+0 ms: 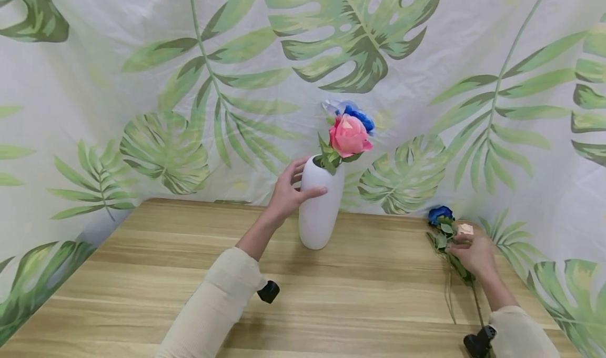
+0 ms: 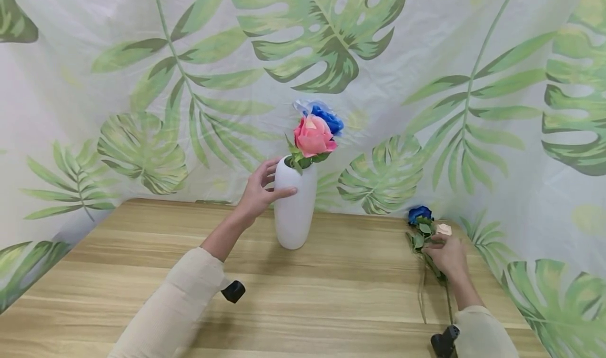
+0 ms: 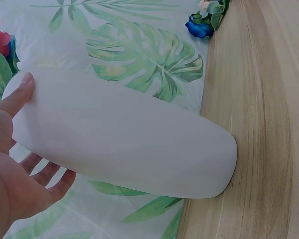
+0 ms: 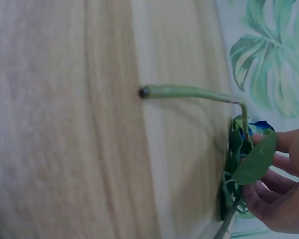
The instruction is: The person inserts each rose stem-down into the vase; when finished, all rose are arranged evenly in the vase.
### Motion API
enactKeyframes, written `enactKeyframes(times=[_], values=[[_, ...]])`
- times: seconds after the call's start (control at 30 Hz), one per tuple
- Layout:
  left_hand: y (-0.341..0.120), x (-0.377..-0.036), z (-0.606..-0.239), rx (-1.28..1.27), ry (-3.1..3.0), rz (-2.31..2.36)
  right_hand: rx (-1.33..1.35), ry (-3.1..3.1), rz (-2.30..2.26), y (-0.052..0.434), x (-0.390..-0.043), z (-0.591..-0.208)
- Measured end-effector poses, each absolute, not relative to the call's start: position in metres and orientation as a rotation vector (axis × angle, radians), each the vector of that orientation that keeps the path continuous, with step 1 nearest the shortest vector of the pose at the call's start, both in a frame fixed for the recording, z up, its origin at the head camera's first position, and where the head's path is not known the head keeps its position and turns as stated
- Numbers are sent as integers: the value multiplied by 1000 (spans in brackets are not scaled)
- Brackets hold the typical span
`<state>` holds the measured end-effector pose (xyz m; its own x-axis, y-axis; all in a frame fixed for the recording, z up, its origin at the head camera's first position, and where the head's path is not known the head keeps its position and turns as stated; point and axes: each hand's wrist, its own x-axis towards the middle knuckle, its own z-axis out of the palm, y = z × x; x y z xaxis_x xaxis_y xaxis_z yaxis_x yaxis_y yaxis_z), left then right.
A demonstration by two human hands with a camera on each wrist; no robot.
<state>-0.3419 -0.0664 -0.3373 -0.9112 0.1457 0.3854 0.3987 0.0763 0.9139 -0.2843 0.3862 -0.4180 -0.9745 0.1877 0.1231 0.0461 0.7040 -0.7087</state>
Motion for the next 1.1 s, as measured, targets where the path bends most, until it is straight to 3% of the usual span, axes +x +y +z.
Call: enactKeyframes(times=[0.43, 1.1], values=[[-66, -341, -336, -542, -2157, -1928, -250, -2751, 1124, 384, -294, -421], [-65, -341, -337, -540, -2149, -1942, -342, -2208, 1815, 357, -287, -402]])
